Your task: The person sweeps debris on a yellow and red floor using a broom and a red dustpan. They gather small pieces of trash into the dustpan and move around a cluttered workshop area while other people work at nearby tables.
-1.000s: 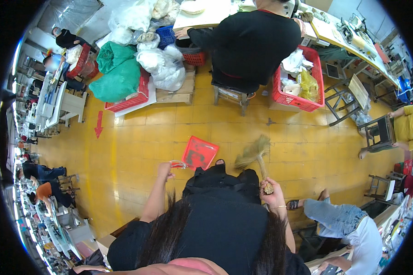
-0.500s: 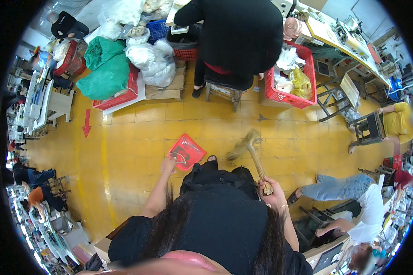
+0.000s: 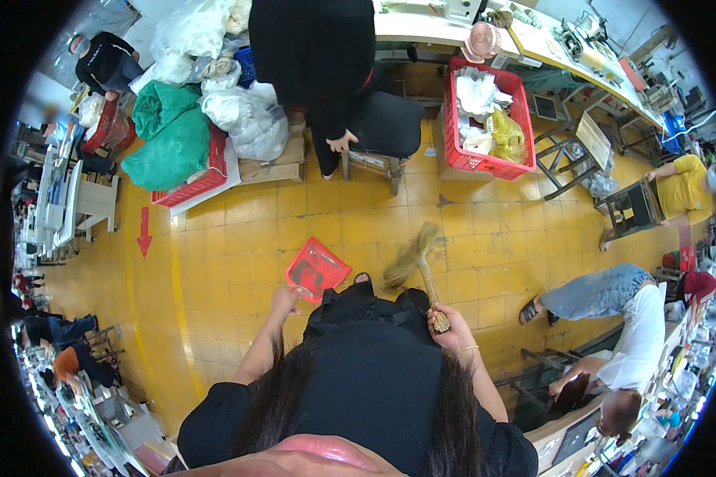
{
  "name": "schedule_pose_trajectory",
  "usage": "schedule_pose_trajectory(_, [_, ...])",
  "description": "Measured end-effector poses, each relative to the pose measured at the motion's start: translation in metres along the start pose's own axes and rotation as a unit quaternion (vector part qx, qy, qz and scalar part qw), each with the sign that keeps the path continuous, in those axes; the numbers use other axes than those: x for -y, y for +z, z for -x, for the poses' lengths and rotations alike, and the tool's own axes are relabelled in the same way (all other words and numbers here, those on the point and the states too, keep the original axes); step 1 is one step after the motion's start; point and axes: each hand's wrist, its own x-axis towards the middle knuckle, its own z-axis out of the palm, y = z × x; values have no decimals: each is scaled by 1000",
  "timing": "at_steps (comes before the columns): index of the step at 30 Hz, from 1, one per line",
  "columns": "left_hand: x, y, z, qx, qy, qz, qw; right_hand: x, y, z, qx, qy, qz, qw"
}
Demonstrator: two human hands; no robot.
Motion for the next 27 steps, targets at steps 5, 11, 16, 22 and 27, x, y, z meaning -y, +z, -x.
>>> schedule_pose_trajectory(5, [-6, 13, -7, -19, -21, 9, 1000, 1, -3, -2, 10, -24, 11, 1000])
schedule_pose_trajectory(11, [-12, 18, -18, -22, 14, -39, 999, 0, -10, -4, 18, -9, -12, 1000])
schedule_pose_trajectory(16, [-8, 24, -19, -34, 17, -55, 998, -4, -15, -7, 7, -11, -23, 1000])
schedule_pose_trajectory(22, [5, 27, -22, -22, 29, -75, 997, -9, -27, -14, 16, -22, -12, 1000])
schedule_pose_trajectory(27, [20, 30, -21, -7, 35, -30, 999, -20, -26, -8, -6, -40, 33, 999])
